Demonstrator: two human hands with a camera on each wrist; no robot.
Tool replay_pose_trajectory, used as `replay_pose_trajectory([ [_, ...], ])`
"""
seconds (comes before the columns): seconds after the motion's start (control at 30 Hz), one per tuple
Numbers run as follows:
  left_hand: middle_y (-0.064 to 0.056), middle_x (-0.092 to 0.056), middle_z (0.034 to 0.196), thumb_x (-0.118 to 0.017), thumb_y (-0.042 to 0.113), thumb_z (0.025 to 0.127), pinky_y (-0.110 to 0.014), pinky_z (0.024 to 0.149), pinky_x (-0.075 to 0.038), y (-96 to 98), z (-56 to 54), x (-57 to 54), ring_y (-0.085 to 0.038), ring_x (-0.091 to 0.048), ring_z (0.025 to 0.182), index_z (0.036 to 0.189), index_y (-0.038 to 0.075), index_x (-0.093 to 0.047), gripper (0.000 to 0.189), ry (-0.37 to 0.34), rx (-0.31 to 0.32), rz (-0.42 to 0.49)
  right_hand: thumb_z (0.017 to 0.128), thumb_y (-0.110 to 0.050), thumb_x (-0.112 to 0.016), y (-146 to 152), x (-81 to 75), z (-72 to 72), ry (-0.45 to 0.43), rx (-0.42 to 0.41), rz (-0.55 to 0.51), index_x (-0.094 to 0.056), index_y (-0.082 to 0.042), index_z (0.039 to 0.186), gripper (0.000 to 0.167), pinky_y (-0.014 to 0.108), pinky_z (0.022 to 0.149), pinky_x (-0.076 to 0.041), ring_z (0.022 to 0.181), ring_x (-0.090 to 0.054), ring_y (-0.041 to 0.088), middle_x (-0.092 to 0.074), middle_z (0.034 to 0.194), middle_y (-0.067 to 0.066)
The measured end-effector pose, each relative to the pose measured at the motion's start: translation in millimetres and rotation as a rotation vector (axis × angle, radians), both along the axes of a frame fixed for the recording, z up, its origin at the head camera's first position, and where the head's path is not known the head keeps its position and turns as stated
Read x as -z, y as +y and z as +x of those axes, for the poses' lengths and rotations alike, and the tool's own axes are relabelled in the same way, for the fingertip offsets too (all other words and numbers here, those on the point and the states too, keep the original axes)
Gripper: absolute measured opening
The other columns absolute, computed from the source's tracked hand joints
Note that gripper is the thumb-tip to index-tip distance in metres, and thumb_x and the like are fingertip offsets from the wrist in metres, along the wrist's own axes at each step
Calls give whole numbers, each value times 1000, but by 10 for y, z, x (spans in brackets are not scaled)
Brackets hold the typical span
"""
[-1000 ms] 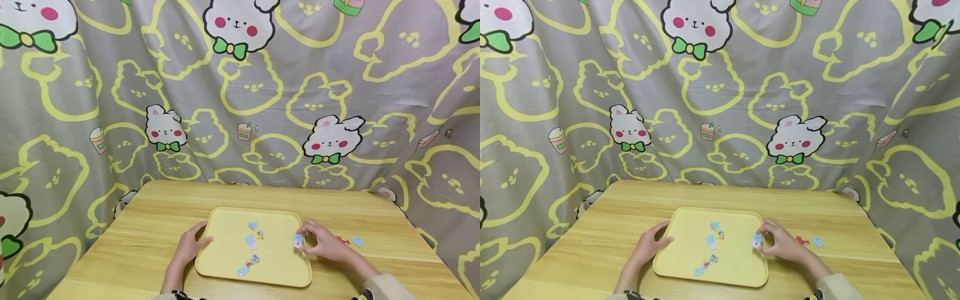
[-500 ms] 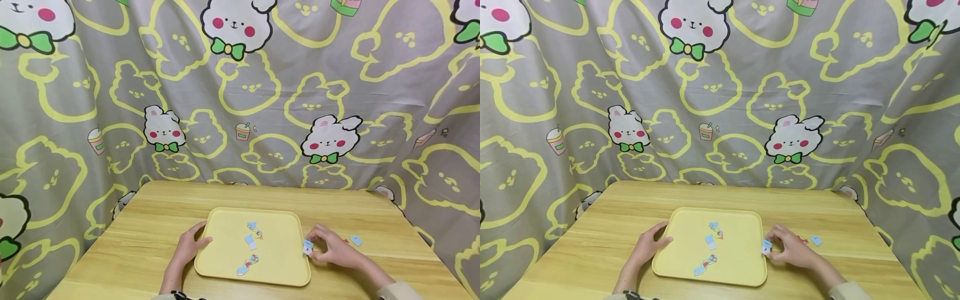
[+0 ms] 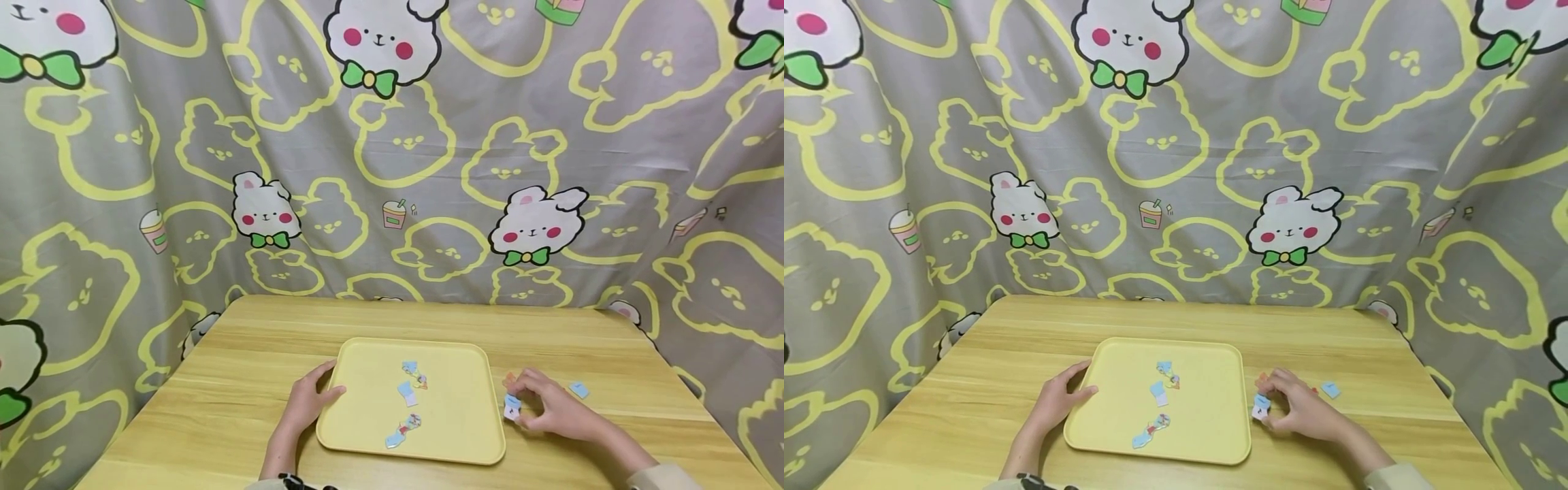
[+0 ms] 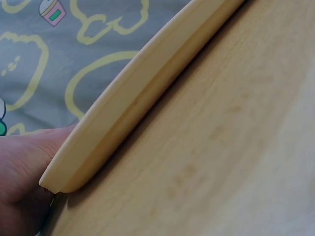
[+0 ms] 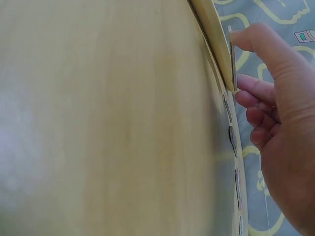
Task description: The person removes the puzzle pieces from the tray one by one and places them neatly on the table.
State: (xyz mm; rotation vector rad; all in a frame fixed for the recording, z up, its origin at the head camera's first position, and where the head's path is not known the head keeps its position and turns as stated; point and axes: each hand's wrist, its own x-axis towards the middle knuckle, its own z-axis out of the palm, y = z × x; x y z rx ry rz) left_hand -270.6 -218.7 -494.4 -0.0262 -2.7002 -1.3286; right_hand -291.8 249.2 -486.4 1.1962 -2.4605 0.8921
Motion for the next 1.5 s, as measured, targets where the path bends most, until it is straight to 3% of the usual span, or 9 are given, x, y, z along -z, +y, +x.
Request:
replay_pose_trajectory([
  [0.6, -23, -56, 140, -75, 24, 86, -58, 109, -41, -9, -30, -16, -44, -49, 132, 139, 9, -55, 58, 43, -22, -46, 71, -20, -84, 51, 24, -16, 27, 39, 112, -63, -21, 99, 36, 20, 74, -47, 90, -46, -3, -53, 97, -14],
  [1.03, -21, -55, 141, -75, 23, 87, -57, 111, -40, -5, -28, -5, -42, -48, 134, 139, 10, -55, 58, 23, -21, -35, 76, -30, -83, 69, -5, 4, 33, 31, 167, -66, -21, 103, 33, 22, 76, -48, 93, -45, -4, -55, 100, -15],
  [1.33, -22, -55, 141, -75, 23, 86, -58, 111, -39, -11, -24, 4, -44, -47, 134, 139, 10, -55, 59, 25, -19, -27, 80, -40, -80, 85, 12, 16, 22, 23, 173, -69, -21, 105, 33, 21, 74, -47, 94, -48, -2, -57, 101, -16],
  [1.5, -22, -55, 140, -75, 24, 86, -58, 110, -40, -8, -18, 2, -44, -48, 133, 139, 10, -55, 58, 34, -15, -33, 77, -41, -81, 100, 13, 12, 23, 13, 133, -71, -17, 107, 40, 15, 71, -41, 90, -45, 0, -58, 100, -13],
])
